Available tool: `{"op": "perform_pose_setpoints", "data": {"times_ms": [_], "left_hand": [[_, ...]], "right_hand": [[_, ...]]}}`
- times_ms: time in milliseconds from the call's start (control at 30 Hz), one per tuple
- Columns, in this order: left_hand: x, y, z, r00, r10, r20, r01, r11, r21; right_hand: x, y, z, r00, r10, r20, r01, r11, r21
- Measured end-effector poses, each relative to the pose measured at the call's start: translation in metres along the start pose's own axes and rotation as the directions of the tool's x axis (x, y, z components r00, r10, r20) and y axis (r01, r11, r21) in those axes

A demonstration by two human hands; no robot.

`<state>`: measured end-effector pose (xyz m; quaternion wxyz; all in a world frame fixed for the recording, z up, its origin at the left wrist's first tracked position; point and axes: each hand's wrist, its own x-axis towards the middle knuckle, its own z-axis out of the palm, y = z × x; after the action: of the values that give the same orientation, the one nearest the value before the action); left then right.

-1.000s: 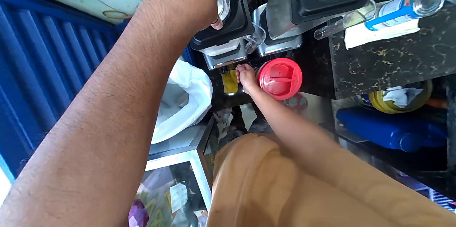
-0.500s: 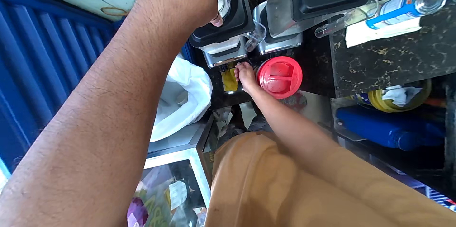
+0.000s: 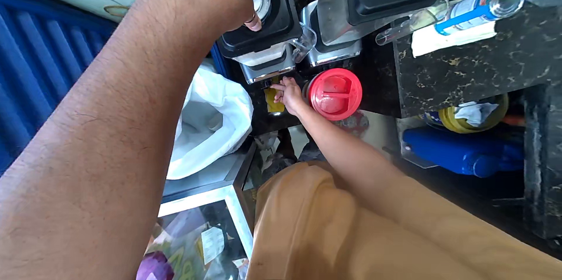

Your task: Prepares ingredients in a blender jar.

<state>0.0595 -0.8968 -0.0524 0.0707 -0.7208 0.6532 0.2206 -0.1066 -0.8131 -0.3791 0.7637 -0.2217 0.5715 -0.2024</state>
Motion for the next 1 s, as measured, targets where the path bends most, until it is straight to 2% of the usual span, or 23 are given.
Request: {"op": "perform_pose_setpoints", "data": {"times_ms": [100, 200, 267, 467, 633, 800, 1000], "left_hand": [[0.000, -0.001, 0.001, 1.000, -0.004, 0.008, 0.004, 1.000, -0.004], [-0.002, 0.000, 0.000, 1.000, -0.011, 0.005, 0.011, 1.000, -0.025], [-0.002, -0.001, 0.001, 1.000, -0.008, 0.002, 0.008, 0.999, -0.038], [-0.004, 0.001, 0.000, 1.000, -0.029, 0.006, 0.029, 0.997, -0.067], [-0.004, 0.000, -0.001, 0.999, -0.023, 0.022, 0.024, 0.999, -0.039], [0.003, -0.005, 0.000, 1.000, 0.030, 0.002, -0.030, 0.999, 0.013], [0.005, -0.009, -0.002, 0.998, 0.062, 0.009, -0.062, 0.997, 0.051]], "right_hand": [[0.000, -0.001, -0.003, 1.000, -0.018, 0.005, 0.019, 0.994, -0.104], [-0.003, -0.008, -0.004, 0.990, -0.121, -0.072, 0.093, 0.947, -0.306], [-0.001, -0.008, -0.006, 0.981, -0.173, -0.088, 0.132, 0.927, -0.351], [0.004, 0.005, -0.012, 0.980, -0.178, -0.085, 0.137, 0.925, -0.356], [-0.001, -0.008, -0.005, 0.979, -0.156, -0.128, 0.114, 0.952, -0.284], [0.001, -0.008, -0.008, 0.981, -0.152, -0.116, 0.122, 0.965, -0.234], [-0.002, -0.003, -0.010, 0.985, -0.130, -0.113, 0.085, 0.939, -0.333]]}}
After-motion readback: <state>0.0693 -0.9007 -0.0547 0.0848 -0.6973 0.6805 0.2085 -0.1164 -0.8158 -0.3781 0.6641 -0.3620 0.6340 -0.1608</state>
